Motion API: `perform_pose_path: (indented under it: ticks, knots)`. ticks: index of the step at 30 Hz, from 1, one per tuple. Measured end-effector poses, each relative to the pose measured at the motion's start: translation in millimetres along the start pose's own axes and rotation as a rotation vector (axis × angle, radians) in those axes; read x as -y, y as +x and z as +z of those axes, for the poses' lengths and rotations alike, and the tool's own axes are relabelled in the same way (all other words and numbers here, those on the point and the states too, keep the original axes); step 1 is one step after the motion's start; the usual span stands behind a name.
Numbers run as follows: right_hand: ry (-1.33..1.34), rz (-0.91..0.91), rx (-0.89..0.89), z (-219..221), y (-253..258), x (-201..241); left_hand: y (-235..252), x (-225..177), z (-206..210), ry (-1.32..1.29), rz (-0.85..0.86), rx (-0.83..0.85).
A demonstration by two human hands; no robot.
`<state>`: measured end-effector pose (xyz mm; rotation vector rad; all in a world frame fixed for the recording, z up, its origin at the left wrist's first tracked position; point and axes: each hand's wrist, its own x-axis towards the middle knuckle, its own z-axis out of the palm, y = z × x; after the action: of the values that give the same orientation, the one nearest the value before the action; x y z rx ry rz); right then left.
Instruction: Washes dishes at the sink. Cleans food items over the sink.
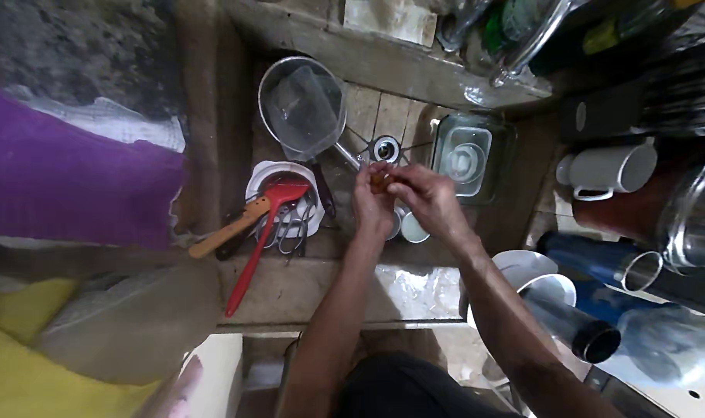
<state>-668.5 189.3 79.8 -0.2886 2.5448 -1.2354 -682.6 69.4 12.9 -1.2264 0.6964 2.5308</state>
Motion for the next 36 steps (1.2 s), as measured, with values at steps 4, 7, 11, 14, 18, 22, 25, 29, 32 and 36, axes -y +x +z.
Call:
perform_pose_path:
  ticks: [4, 7, 11, 14, 18, 22, 25, 29, 32, 36]
  knots:
    - [-0.158, -0.115, 0.050, 6, -2, 6, -2, 1, -8, -0.060, -0.027, 0.085]
    - [0.006, -0.072, -0.055, 9, -7, -7, -9, 3, -15, -0.063, -0.060, 0.095]
    - [0.330, 0.056, -0.043, 10, -10, -16, -18, 7, -22, -0.133, -0.121, 0.061]
    - [0.335, -0.006, -0.078, 8, -9, -22, -21, 8, -25, -0.124, -0.163, 0.045]
    - [0.122, 0.133, -0.169, 13, 30, -66, -28, 4, -31, -0.080, -0.210, 0.038]
    - [-0.229, 0.354, 0.088, 49, 91, -137, -28, 0, -41, -0.084, -0.204, 0.068]
    - [-0.327, 0.324, 0.185, 74, 116, -162, -31, -5, -48, -0.063, -0.189, 0.070]
    - [-0.403, 0.426, 0.268, 87, 128, -166, -28, -6, -54, -0.055, -0.188, 0.076]
    - [-0.420, 0.466, 0.237, 93, 124, -173, -29, -6, -54, -0.057, -0.190, 0.076]
    - [-0.373, 0.502, 0.197, 93, 125, -177, -29, -5, -53, -0.062, -0.199, 0.089]
